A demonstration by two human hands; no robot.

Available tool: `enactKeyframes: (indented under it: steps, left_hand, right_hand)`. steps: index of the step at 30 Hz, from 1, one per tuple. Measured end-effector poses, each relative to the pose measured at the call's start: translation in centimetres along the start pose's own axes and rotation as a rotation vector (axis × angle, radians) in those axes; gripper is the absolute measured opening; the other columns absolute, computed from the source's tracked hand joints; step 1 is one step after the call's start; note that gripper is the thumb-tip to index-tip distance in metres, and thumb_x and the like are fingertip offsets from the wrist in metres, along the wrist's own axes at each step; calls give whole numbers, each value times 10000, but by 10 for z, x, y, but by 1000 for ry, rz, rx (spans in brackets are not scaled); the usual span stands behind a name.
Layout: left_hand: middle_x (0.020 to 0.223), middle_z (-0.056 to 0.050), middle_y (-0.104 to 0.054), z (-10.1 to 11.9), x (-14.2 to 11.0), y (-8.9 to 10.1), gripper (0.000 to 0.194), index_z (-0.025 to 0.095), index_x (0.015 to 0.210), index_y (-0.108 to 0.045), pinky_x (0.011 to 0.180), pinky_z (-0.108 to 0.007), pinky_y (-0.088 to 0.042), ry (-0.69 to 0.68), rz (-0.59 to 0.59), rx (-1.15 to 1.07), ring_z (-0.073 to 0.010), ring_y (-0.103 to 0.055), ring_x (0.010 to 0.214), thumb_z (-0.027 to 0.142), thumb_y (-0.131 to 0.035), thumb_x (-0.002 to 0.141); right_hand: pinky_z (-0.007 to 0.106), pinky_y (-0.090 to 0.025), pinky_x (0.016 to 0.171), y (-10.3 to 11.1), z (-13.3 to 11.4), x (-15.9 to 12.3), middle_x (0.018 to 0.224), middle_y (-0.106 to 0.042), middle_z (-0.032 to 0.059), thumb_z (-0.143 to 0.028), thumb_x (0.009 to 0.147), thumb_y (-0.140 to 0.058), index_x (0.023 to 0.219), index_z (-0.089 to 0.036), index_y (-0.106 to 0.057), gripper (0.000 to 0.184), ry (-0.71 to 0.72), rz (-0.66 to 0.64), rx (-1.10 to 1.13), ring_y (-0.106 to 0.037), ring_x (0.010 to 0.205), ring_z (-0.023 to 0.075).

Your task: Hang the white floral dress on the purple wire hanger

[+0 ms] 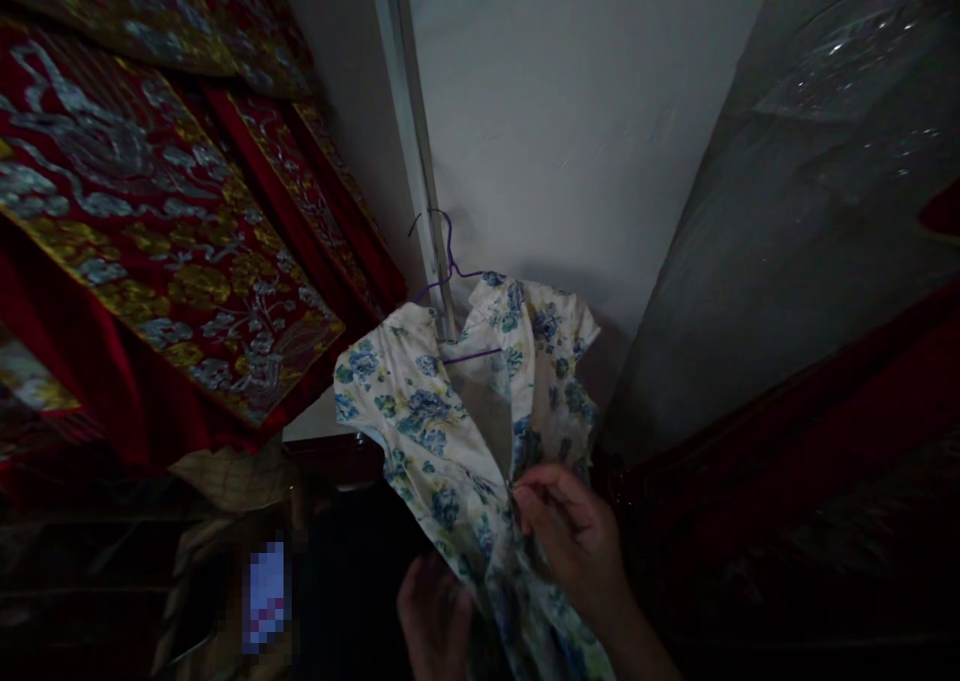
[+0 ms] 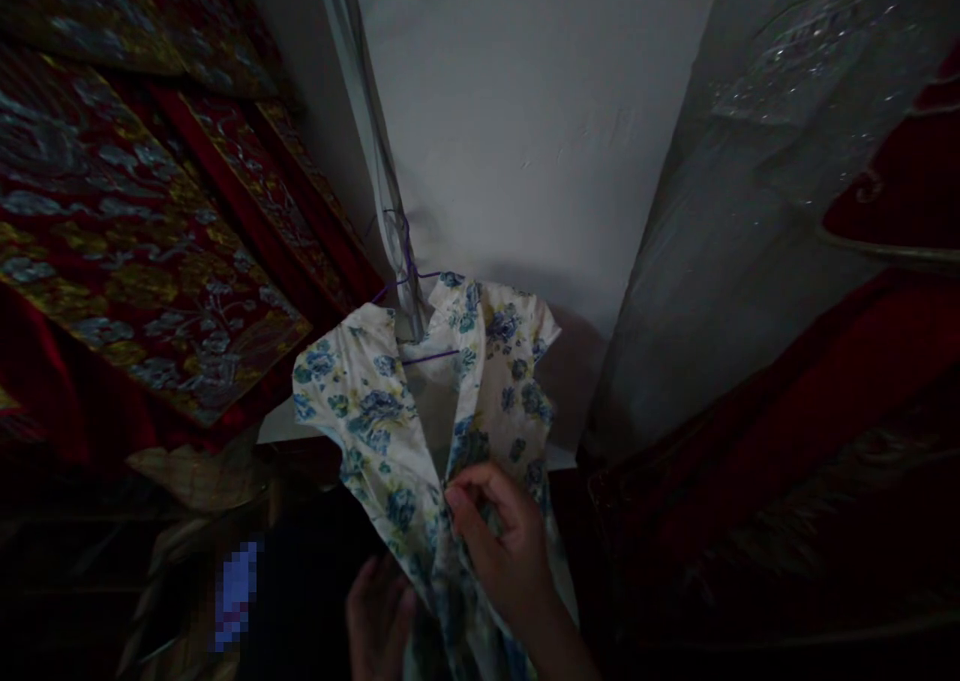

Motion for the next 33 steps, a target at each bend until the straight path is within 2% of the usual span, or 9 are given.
enactKeyframes:
  steps: [2, 4, 8, 11, 15, 19, 25, 30, 33]
  left_hand:
    - [1317, -119, -602, 15, 16, 9, 458, 250, 1212, -549, 1019, -406, -503, -166, 169, -3, -293, -588, 1218, 483, -733, 862]
    - [1271, -136, -621, 34, 33, 5, 520, 218, 1226, -539, 1018, -404, -492, -347, 224, 7, -292, -608, 1174, 503, -740, 841]
    - [1112, -115, -712, 71, 69, -22, 370, 191, 1159, -620, 944, -363, -519, -480, -9, 71, -273, -671, 1054, 465, -637, 911]
    - [892, -78, -729, 85, 86, -27, 269, 194, 966, -669, 771, -305, -532, -530, -58, 132, -233, -687, 838, 432, -544, 961]
    - [808, -63, -710, 80, 90, -29, 255, 210, 885, -680, 700, -270, -489, -553, -200, 277, -204, -662, 741, 314, -472, 988]
    - [729, -59, -687, 61, 87, -36, 245, 231, 862, -685, 635, -270, -436, -488, -421, 491, -207, -657, 669, 248, -466, 971]
    - [881, -103, -769, 48, 76, -40, 295, 254, 1081, -722, 713, -298, -481, -456, -548, 598, -260, -729, 794, 242, -441, 990]
    - [851, -85, -774, 65, 81, -31, 210, 246, 941, -751, 688, -288, -484, -466, -593, 646, -259, -735, 790, 222, -542, 944]
    - [987, -61, -780, 111, 97, -24, 239, 247, 1126, -728, 775, -279, -515, -585, -502, 521, -224, -724, 854, 230, -653, 901]
  right_hand:
    - [201, -471, 513, -8, 3, 7, 584, -604, -10, -326, 925, -632, 747, -190, -669, 228, 5, -37, -28, -582, 534, 122]
    - [199, -490, 542, -20, 5, 14, 621, -639, -3, -301, 916, -639, 758, -190, -684, 198, 16, -88, -37, -613, 573, 128]
    - [197, -527, 599, -42, 8, 23, 672, -691, -3, -260, 903, -648, 799, -199, -710, 136, 55, -188, -59, -663, 620, 133]
    - [191, -519, 580, -45, 14, 27, 653, -685, -15, -260, 917, -632, 803, -206, -696, 142, 88, -171, -103, -655, 587, 123]
    - [222, -506, 577, -34, 27, 49, 669, -687, -11, -266, 921, -621, 811, -217, -701, 144, 172, -196, -268, -645, 589, 135]
    - [273, -490, 623, -23, 31, 110, 687, -688, -4, -291, 888, -638, 779, -238, -708, 140, 298, -174, -430, -625, 627, 161]
    - [299, -469, 720, -40, -10, 203, 729, -654, 7, -267, 905, -618, 788, -234, -681, 137, 643, -27, -502, -587, 680, 161]
    - [291, -482, 703, -51, -22, 194, 755, -673, 9, -265, 941, -584, 824, -236, -663, 143, 706, -50, -504, -601, 689, 158]
    - [268, -472, 644, -42, -21, 175, 735, -670, 1, -263, 953, -583, 832, -232, -661, 147, 689, -64, -476, -594, 638, 140]
Point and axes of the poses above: each hand's wrist, its own x-axis towards the middle knuckle, its own y-axis out of the back of the hand, z = x × y, the point moved 3 cm from there along x, towards the middle knuckle
